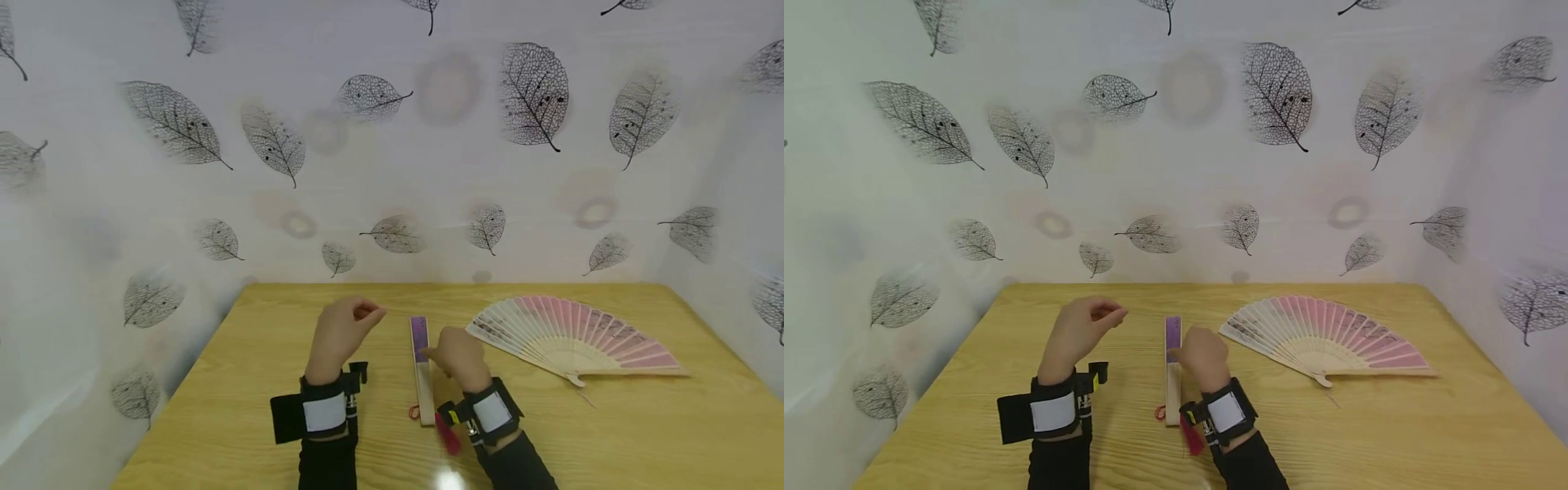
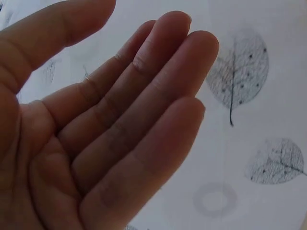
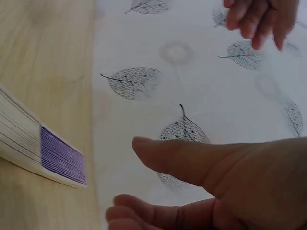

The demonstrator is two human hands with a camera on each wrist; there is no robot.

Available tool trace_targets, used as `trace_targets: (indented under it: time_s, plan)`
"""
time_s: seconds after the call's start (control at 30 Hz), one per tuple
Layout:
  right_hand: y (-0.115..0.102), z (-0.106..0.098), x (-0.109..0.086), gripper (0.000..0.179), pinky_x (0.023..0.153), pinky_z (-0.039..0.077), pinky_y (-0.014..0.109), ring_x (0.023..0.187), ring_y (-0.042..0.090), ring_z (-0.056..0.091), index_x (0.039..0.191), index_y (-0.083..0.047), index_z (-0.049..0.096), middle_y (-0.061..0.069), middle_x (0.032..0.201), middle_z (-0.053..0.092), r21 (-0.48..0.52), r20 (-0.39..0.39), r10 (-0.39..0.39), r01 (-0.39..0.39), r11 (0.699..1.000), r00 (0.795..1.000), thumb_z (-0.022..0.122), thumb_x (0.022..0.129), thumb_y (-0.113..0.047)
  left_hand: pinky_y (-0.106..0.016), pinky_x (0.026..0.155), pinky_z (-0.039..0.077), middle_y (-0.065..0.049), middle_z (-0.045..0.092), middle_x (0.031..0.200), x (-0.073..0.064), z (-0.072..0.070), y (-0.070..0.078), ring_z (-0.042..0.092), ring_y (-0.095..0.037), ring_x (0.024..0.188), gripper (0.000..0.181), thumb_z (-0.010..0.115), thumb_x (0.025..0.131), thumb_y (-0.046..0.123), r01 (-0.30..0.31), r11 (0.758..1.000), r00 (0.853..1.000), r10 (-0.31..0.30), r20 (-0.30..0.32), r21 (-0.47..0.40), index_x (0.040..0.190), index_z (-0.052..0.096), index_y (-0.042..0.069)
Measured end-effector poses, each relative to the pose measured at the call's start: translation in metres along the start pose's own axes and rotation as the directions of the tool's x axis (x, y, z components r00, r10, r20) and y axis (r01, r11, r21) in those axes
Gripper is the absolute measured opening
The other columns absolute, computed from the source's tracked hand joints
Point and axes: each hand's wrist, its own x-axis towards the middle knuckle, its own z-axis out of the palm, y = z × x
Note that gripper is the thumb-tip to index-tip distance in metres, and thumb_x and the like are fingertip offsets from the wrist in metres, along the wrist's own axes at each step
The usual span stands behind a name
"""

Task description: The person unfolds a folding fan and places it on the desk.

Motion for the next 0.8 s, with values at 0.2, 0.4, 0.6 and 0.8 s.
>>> trace_targets:
  time_s: [0.2, 0.4, 0.6, 0.8]
  plan:
    - [0.003, 0.024, -0.001, 0.053, 0.036, 0.026, 0.021, 0.038, 0.011, 0.039, 0.042, -0.014, 0.042, -0.005, 0.041, 0.038, -0.066, 0.092, 0.013, -0.007, 0.998, 0.996, 0.07, 0.075, -0.045, -0.033, 0.069, 0.05, -0.003, 0.069, 0.087, 0.0, -0.004, -0.003, 0.061, -0.017, 0.078, 0.022, 0.062, 0.087, 0.03, 0.027, 0.999, 1.0, -0.027, -0.007, -0.021, 0.092, 0.07, 0.011]
    - [0.002, 0.035, 0.004, 0.044, 0.039, 0.031, 0.023, 0.044, 0.013, 0.044, 0.049, -0.013, 0.045, -0.001, 0.051, 0.047, -0.076, 0.115, -0.007, 0.016, 0.997, 0.993, 0.07, 0.075, -0.04, -0.029, 0.066, 0.049, -0.003, 0.068, 0.085, 0.004, -0.003, -0.004, 0.06, -0.015, 0.075, 0.023, 0.063, 0.087, 0.031, 0.049, 0.998, 0.999, -0.049, 0.007, -0.033, 0.094, 0.07, 0.01]
    - [0.001, 0.022, 0.009, 0.043, 0.038, 0.027, 0.019, 0.039, 0.009, 0.039, 0.044, -0.013, 0.045, -0.005, 0.042, 0.041, 0.084, 0.083, -0.015, 0.008, 0.996, 0.996, 0.067, 0.078, -0.027, -0.024, 0.06, 0.046, -0.002, 0.068, 0.079, 0.007, 0.007, 0.0, 0.058, -0.013, 0.069, 0.023, 0.061, 0.088, 0.03, 0.051, 0.996, 0.997, -0.047, 0.053, -0.074, 0.092, 0.071, 0.01]
    - [-0.017, -0.03, -0.016, 0.041, 0.039, 0.027, 0.02, 0.038, 0.011, 0.042, 0.047, -0.011, 0.049, -0.003, 0.04, 0.045, 0.234, -0.048, -0.094, 0.102, 0.967, 0.994, 0.063, 0.08, -0.03, -0.027, 0.065, 0.049, -0.005, 0.07, 0.085, 0.015, 0.022, 0.006, 0.064, -0.016, 0.073, 0.033, 0.049, 0.095, 0.033, -0.015, 0.993, 0.983, 0.037, 0.179, -0.12, 0.094, 0.071, 0.008]
